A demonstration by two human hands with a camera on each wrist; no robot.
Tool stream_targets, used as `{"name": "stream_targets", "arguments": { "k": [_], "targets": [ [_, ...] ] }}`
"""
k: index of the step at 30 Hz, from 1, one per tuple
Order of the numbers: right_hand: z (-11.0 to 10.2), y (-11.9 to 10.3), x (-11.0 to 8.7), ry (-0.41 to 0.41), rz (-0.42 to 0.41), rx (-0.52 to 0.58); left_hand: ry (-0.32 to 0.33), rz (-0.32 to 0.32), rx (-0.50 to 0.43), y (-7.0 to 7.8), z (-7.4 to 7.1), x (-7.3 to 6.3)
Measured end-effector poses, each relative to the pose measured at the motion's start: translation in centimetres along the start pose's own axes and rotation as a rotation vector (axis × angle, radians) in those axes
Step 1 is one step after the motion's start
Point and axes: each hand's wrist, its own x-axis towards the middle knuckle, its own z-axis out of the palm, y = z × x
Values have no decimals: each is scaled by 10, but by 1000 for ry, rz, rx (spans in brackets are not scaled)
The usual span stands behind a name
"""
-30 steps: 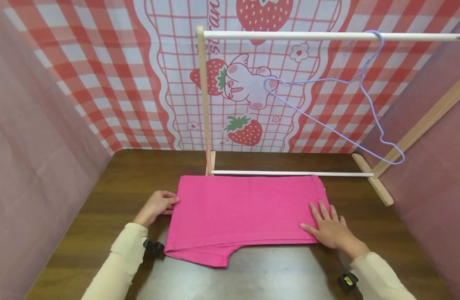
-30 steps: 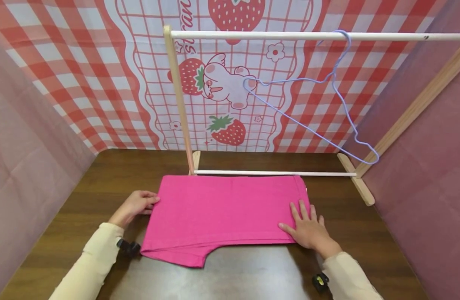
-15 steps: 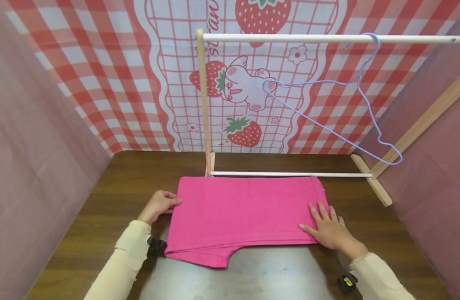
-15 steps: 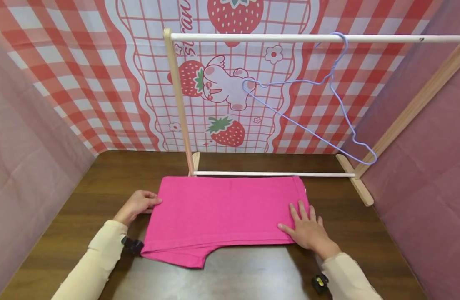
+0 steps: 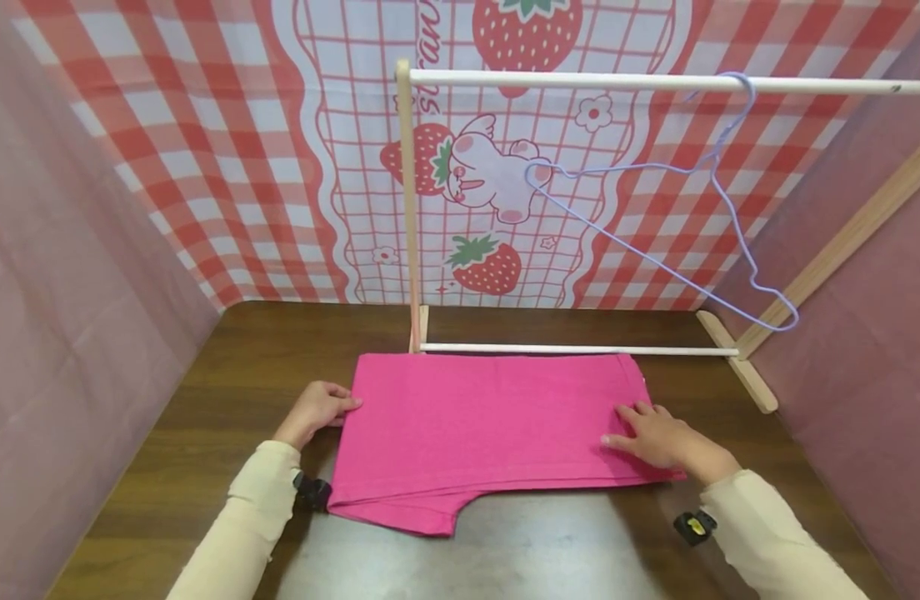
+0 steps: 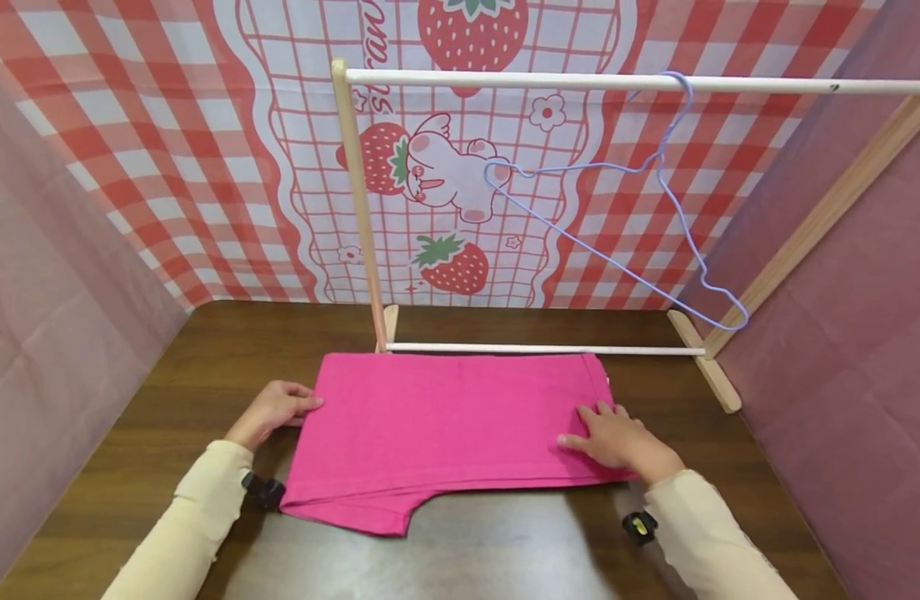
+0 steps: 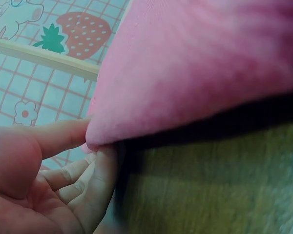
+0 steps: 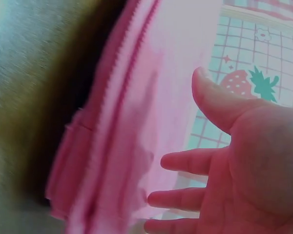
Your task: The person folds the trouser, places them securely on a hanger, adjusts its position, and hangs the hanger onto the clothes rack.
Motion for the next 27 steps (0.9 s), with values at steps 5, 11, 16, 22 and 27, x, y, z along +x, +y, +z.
{"name": "stream_targets", "arguments": {
  "k": [5,11,16,22,27],
  "targets": [
    [-16,-1,4,-23,-19,4,12,6,31,0,1,0],
    [-45,-2,7,-46,-15,-8,15,27,66,0,3,-1],
    [-67,-4,8,-6,-50,-60,14,26,70,1,2,-3],
    [-88,-10,3,71,-121,-89,14,26,71,1,2,-4],
    [-105,-12,-2,61,-141,-107,16,28,84,1,3,-3]
  ]
}}
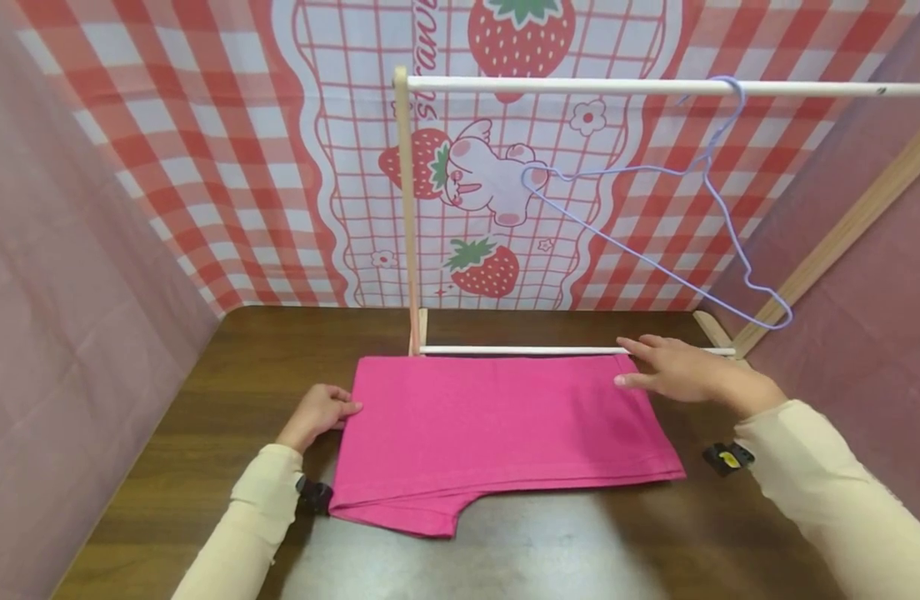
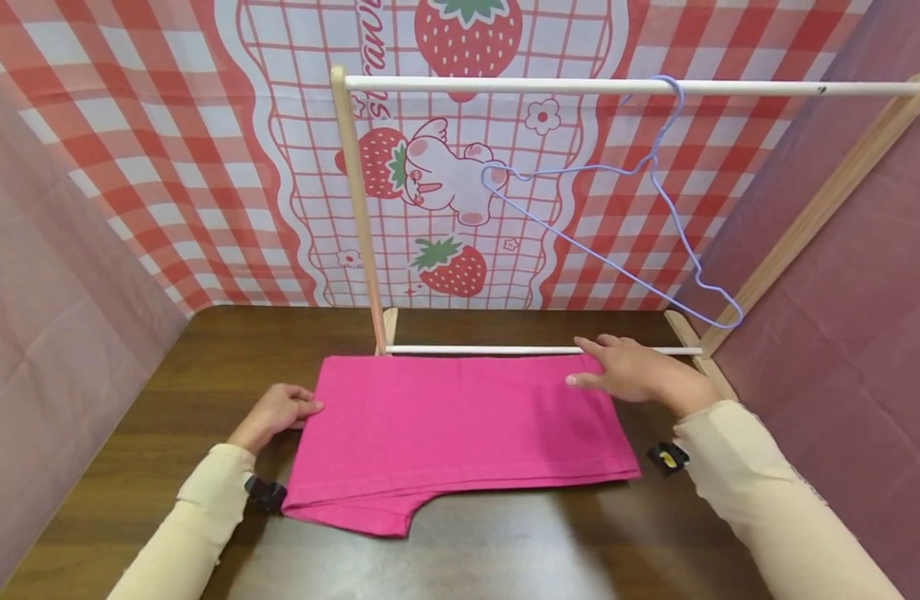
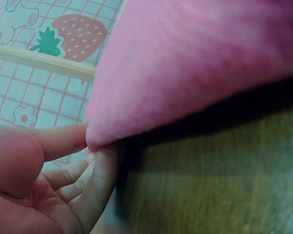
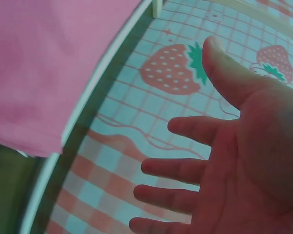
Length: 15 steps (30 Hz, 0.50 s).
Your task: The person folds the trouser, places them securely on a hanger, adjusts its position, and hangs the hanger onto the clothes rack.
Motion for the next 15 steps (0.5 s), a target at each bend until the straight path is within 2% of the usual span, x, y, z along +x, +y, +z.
{"name": "stream_targets", "arguments": {
  "k": [5,15],
  "targets": [
    [-21,0,1,55,-22,-50,5,14,18,-1,0,1],
    [-68,-6,-3,150,-19,-51,7,8,17,-1,1,1]
  ]
}}
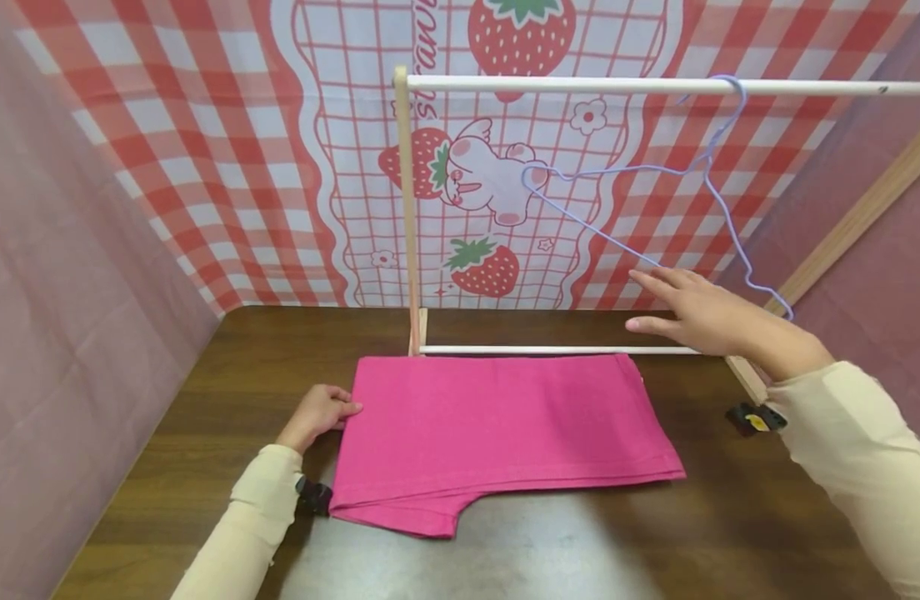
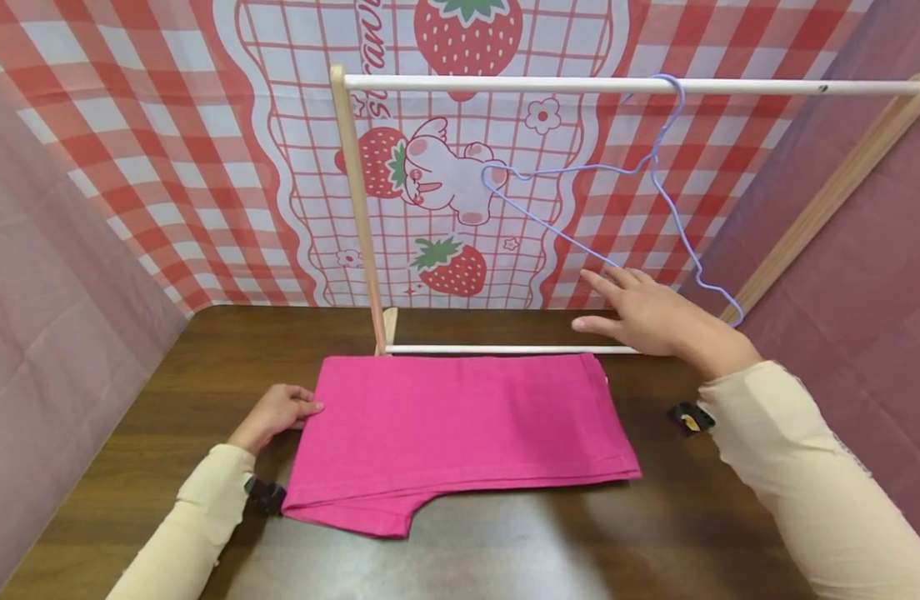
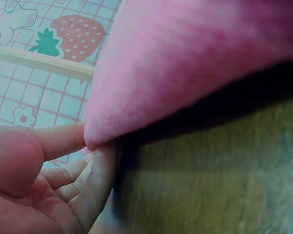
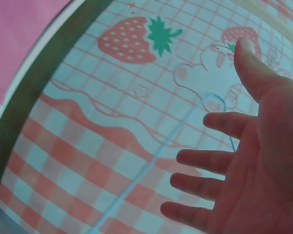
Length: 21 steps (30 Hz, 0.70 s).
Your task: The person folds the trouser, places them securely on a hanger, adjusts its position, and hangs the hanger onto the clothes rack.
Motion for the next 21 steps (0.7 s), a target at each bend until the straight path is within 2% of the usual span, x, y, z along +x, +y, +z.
{"name": "stream_targets", "arguments": {
  "k": [5,13,21],
  "targets": [
    [-19,3,1,75,-6,8,1,-4,-2,-1,0,1],
    [-41,8,-3,244,-21,64,-13,1,-14,-1,-1,2],
    [-62,20,0,309,29,72,-18,1,-41,-1,0,3]
  ]
}}
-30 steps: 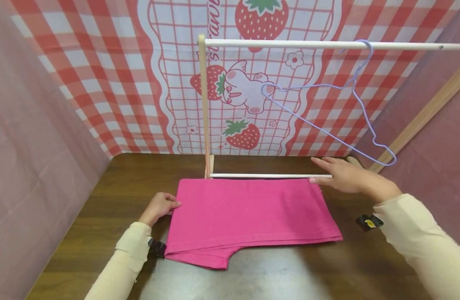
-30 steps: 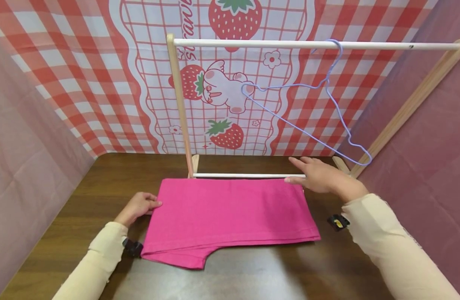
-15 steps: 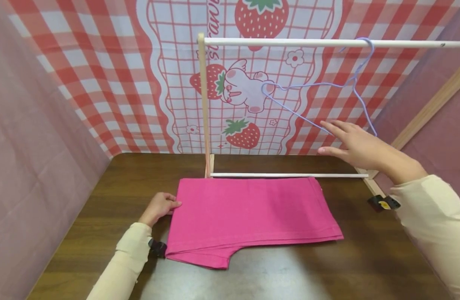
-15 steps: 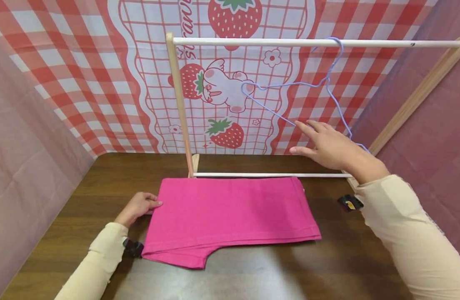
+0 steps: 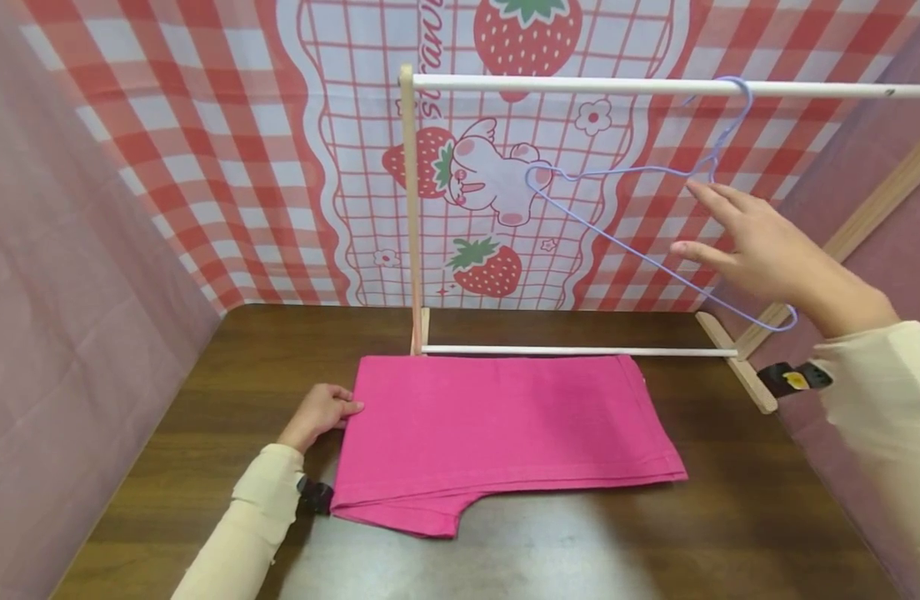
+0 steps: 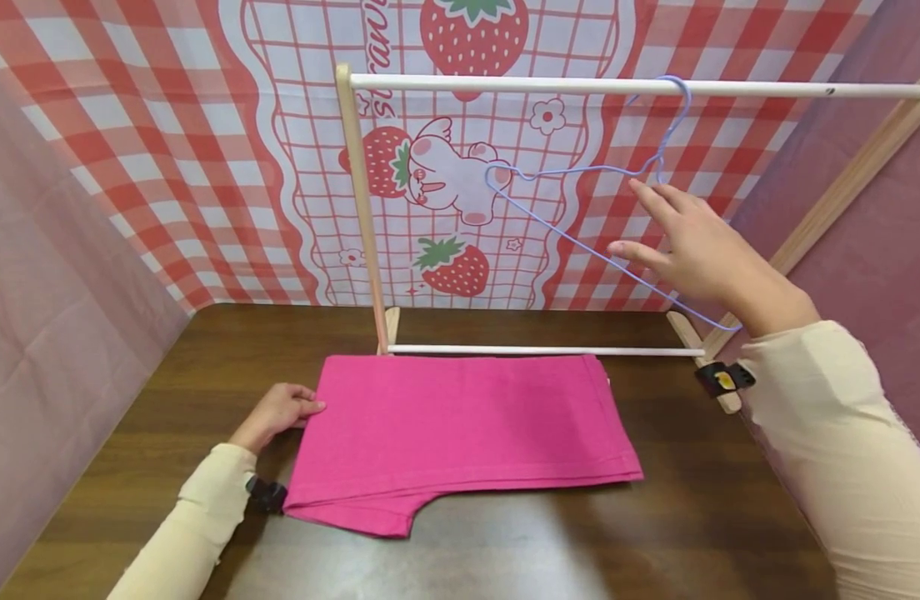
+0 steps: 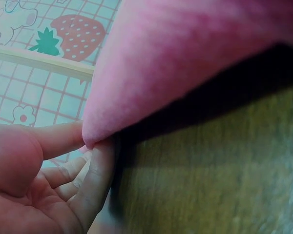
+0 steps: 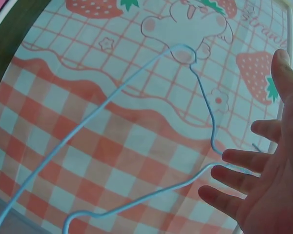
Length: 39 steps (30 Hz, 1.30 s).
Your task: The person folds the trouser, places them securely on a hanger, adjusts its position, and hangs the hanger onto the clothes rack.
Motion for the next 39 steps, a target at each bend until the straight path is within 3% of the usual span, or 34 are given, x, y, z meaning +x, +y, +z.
{"name": "stream_targets", "arguments": {
  "k": [6,13,18,25,33,39],
  "targets": [
    [-11,8,6,49,17,21,-3,-7,-8,1,1,0],
    [-18,17,18,88,112,42,4,-3,8,0,-1,1],
    [-17,21,29,122,119,47,-3,-4,3,-1,0,1],
    [-9,26,39,115,206,98,4,-10,10,-1,1,0],
    [-7,27,48,224,236,92,4,-12,-6,-2,0,1],
    [-12,24,56,245,307,144,10,-23,-2,-2,0,0]
  ]
}}
